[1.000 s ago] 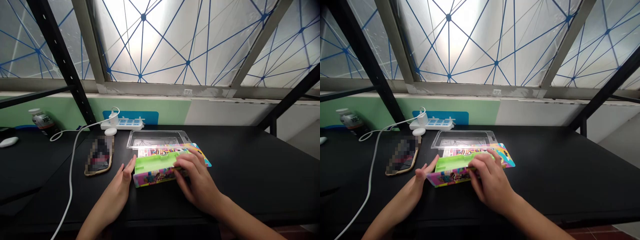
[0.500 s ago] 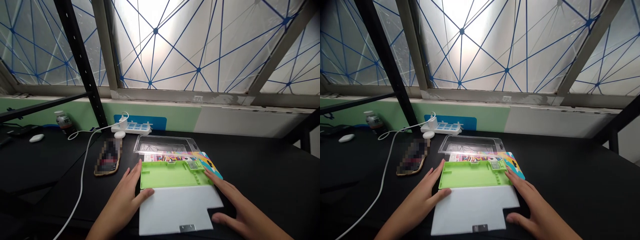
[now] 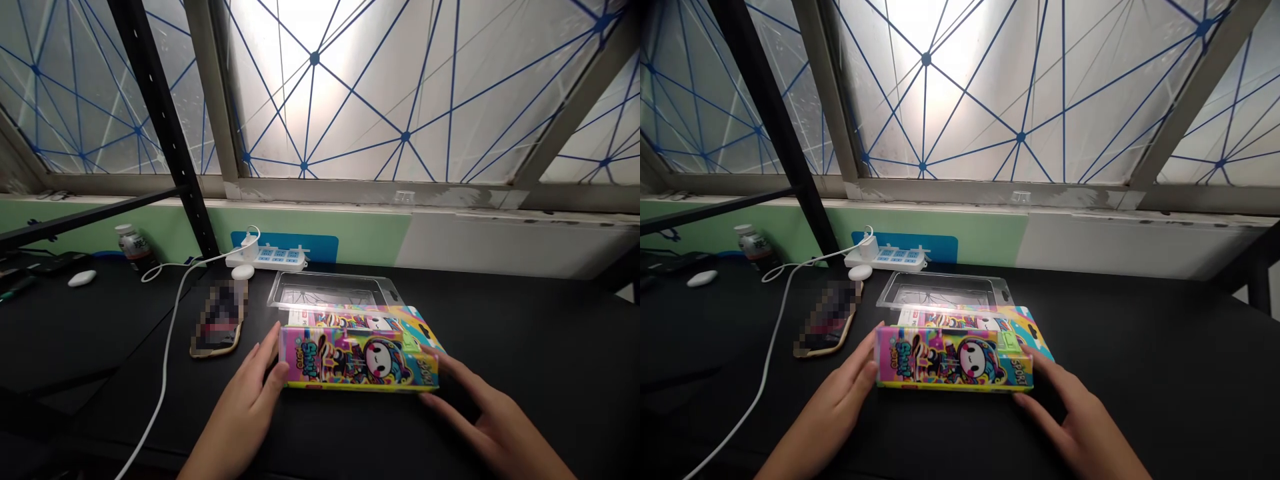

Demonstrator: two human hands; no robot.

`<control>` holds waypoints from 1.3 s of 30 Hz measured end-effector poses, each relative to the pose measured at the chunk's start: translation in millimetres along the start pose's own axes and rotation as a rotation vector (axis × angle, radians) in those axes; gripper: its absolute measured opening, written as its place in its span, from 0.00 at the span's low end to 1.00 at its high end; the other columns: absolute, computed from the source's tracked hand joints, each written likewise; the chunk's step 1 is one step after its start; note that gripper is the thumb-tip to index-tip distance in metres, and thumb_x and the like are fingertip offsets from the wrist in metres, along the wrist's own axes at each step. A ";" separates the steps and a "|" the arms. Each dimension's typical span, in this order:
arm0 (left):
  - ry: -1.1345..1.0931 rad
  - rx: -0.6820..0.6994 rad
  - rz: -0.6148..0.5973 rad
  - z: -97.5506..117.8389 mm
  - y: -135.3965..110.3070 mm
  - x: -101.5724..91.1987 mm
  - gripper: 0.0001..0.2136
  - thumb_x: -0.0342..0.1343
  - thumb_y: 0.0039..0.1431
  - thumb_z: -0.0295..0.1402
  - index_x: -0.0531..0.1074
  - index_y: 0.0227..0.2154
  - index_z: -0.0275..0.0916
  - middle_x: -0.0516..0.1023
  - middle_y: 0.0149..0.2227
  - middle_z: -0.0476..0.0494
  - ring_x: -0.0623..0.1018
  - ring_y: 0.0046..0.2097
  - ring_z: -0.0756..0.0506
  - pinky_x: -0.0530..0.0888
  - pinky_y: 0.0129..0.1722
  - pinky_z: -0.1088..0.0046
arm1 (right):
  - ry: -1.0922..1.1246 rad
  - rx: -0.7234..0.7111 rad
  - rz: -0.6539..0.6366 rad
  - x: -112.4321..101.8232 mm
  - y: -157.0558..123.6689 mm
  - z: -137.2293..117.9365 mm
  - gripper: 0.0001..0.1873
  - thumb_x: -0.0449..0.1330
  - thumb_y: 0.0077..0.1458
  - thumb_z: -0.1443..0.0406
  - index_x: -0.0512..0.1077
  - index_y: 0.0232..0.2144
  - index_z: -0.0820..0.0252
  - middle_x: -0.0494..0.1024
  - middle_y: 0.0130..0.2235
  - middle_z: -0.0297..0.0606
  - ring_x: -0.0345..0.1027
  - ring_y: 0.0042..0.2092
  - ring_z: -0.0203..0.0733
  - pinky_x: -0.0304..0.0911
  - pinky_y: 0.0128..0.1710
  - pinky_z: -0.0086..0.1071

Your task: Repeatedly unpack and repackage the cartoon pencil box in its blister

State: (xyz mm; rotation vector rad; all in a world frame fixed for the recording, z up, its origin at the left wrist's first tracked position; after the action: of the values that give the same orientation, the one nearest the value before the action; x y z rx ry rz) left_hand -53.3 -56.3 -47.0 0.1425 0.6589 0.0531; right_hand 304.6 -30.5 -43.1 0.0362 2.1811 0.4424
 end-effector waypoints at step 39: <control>0.745 0.202 -0.028 68.1 109.6 32.2 0.28 0.43 0.68 0.51 0.64 0.62 0.37 0.51 0.70 0.27 0.49 0.71 0.27 0.56 0.60 0.37 | -0.231 -0.359 -0.137 44.7 105.7 -50.5 0.26 0.54 0.65 0.54 0.67 0.60 0.60 0.65 0.65 0.51 0.57 0.66 0.57 0.57 0.62 0.55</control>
State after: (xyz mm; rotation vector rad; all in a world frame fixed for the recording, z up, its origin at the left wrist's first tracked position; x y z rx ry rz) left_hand 13.5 47.4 3.0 0.3148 1.4111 0.0105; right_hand 224.0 61.5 -15.6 -0.2457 1.8385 0.7085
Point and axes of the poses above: each hand's wrist, its own y-axis towards the middle knuckle, its own x-axis out of the palm, z = x × y, the point moved 9 cm from there along y, towards the middle knuckle
